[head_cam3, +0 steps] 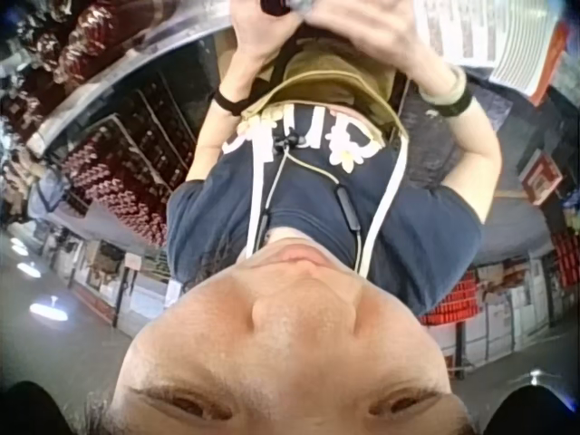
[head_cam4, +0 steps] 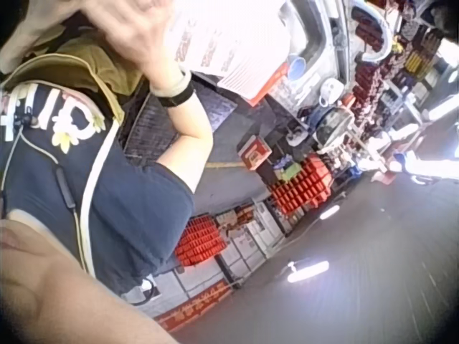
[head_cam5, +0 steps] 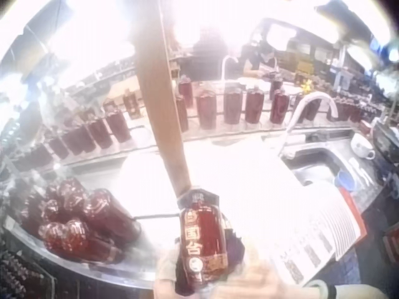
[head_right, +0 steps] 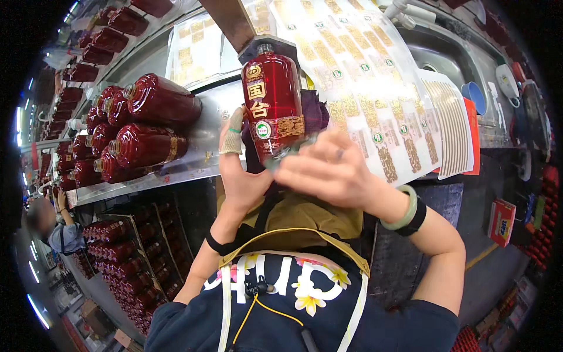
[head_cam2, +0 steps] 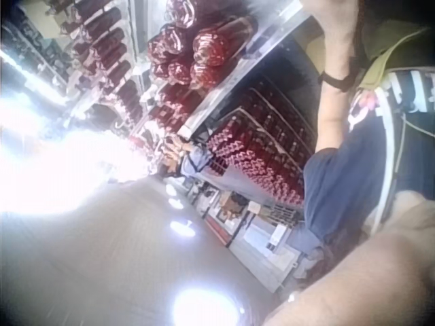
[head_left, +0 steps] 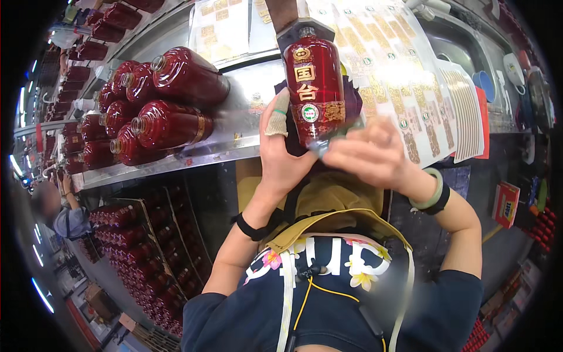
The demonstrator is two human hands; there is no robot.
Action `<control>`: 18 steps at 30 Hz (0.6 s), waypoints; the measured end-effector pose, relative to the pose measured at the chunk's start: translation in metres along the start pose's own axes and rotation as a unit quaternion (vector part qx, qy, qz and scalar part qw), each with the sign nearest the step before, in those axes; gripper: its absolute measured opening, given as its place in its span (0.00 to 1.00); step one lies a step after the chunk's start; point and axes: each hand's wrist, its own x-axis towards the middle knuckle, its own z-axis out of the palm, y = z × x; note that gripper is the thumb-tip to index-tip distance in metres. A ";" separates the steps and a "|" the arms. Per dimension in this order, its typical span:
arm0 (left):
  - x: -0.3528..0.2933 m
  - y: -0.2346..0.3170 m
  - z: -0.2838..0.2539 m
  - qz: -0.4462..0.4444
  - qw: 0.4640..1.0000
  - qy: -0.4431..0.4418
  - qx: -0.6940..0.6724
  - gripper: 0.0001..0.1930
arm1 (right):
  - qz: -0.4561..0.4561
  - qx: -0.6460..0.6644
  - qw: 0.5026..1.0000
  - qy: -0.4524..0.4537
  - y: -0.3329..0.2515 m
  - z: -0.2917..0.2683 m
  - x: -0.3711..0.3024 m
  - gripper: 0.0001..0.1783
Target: Applying and smoothing adhesive labels on wine bottles in a production facility.
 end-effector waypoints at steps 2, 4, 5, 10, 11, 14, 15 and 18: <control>0.004 0.002 0.002 0.010 1.000 0.000 -0.008 0.49 | -0.064 0.045 0.995 -0.062 -0.015 -0.009 0.001 0.16; -0.001 -0.002 0.001 0.017 1.000 0.011 0.002 0.49 | -0.022 0.010 1.000 -0.019 -0.006 -0.015 0.013 0.16; -0.003 -0.004 0.000 0.024 0.999 0.022 0.009 0.48 | 0.019 -0.026 0.999 0.023 0.001 -0.014 0.019 0.16; -0.003 -0.002 0.001 -0.020 0.999 -0.020 -0.034 0.50 | -0.033 0.028 0.999 -0.022 -0.006 -0.002 0.010 0.17; -0.002 -0.003 0.001 -0.019 0.999 -0.020 -0.033 0.50 | -0.009 0.048 0.999 0.001 -0.007 0.004 0.019 0.15; -0.009 -0.007 -0.005 -0.002 0.999 -0.034 0.016 0.50 | 0.120 -0.008 0.991 0.062 0.033 0.013 0.045 0.17; -0.010 -0.009 -0.004 -0.001 0.999 -0.032 0.013 0.50 | 0.122 -0.070 0.986 0.084 0.051 0.010 0.047 0.14; -0.008 -0.009 -0.003 -0.023 0.997 -0.049 -0.049 0.49 | 0.049 -0.068 0.993 0.079 0.045 0.017 0.034 0.10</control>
